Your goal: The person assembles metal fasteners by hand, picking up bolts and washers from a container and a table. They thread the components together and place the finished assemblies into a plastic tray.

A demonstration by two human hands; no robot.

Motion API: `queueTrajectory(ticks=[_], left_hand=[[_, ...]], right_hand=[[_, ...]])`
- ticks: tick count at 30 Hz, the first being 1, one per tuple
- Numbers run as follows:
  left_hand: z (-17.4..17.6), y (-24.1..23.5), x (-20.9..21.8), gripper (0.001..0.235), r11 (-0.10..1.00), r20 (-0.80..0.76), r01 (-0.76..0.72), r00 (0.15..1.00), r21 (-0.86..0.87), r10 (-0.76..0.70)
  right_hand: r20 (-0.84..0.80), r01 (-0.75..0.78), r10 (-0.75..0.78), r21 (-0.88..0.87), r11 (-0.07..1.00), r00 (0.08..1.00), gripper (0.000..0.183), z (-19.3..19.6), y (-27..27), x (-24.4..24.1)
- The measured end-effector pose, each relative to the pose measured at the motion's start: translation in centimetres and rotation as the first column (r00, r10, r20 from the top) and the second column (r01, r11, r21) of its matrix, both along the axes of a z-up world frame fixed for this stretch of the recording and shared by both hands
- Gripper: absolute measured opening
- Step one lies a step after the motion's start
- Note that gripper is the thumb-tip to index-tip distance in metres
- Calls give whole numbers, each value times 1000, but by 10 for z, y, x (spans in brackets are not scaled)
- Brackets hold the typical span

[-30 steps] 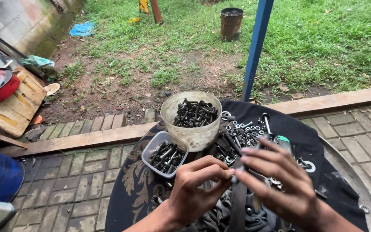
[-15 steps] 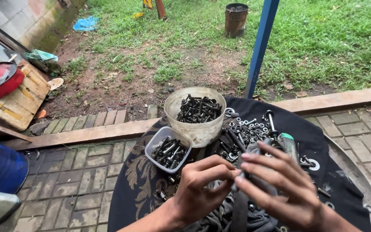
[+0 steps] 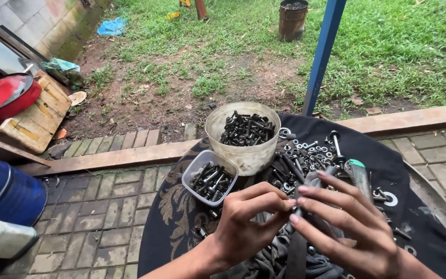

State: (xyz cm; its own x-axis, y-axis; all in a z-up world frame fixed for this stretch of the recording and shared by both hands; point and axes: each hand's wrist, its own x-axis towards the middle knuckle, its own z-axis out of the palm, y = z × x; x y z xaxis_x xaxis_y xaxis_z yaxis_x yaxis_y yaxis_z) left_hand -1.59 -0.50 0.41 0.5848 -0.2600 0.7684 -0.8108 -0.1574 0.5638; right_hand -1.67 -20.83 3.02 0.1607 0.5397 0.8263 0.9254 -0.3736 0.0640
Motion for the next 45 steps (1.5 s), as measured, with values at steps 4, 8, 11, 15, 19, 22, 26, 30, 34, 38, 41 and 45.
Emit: queueTrajectory(ticks=[4, 8, 11, 15, 19, 22, 26, 30, 34, 38, 41, 45], left_hand=[[6, -2, 0, 12, 1000, -7, 9, 1000, 9, -9], [4, 0, 1, 11, 1000, 3, -3, 1000, 20, 2], [4, 1, 2, 12, 1000, 1, 7, 1000, 19, -7], [4, 1, 1, 12, 1000, 3, 7, 1000, 19, -7], [6, 0, 0, 13, 1000, 1, 18, 1000, 16, -18], [7, 0, 0, 15, 1000, 5, 17, 1000, 19, -17], [5, 1, 1, 16, 999, 11, 17, 1000, 27, -17], [8, 0, 2, 17, 999, 9, -5, 1000, 34, 5], [8, 0, 0, 20, 999, -15, -8, 1000, 37, 9], [4, 2, -1, 20, 999, -10, 5, 1000, 39, -5], [7, 1, 1, 20, 999, -12, -3, 1000, 43, 3], [8, 1, 0, 19, 999, -3, -3, 1000, 38, 3]], right_hand=[[-8, 50, -50, 21, 999, 999, 31, -3, -6, 10], [41, 19, -19, 5, 1000, 999, 13, -2, 1, 3], [25, 11, -12, 13, 1000, 1000, 16, -7, -2, 8], [18, 27, -27, 0, 1000, 999, 24, 1, 0, 0], [-6, 41, -41, 13, 999, 999, 35, -4, -9, 10], [-4, 27, -27, 5, 1000, 1000, 19, 0, -2, 0], [19, 24, -24, 15, 1000, 1000, 18, -5, -3, 5], [16, 27, -27, 3, 1000, 1000, 26, 3, -1, 2], [-4, 53, -53, 9, 999, 999, 28, -6, -8, 9], [-12, 34, -34, 23, 999, 999, 22, -3, -1, 0], [28, 11, -10, -18, 1000, 1000, 14, 1, -1, 1], [6, 38, -38, 16, 999, 999, 24, -2, -1, 1]])
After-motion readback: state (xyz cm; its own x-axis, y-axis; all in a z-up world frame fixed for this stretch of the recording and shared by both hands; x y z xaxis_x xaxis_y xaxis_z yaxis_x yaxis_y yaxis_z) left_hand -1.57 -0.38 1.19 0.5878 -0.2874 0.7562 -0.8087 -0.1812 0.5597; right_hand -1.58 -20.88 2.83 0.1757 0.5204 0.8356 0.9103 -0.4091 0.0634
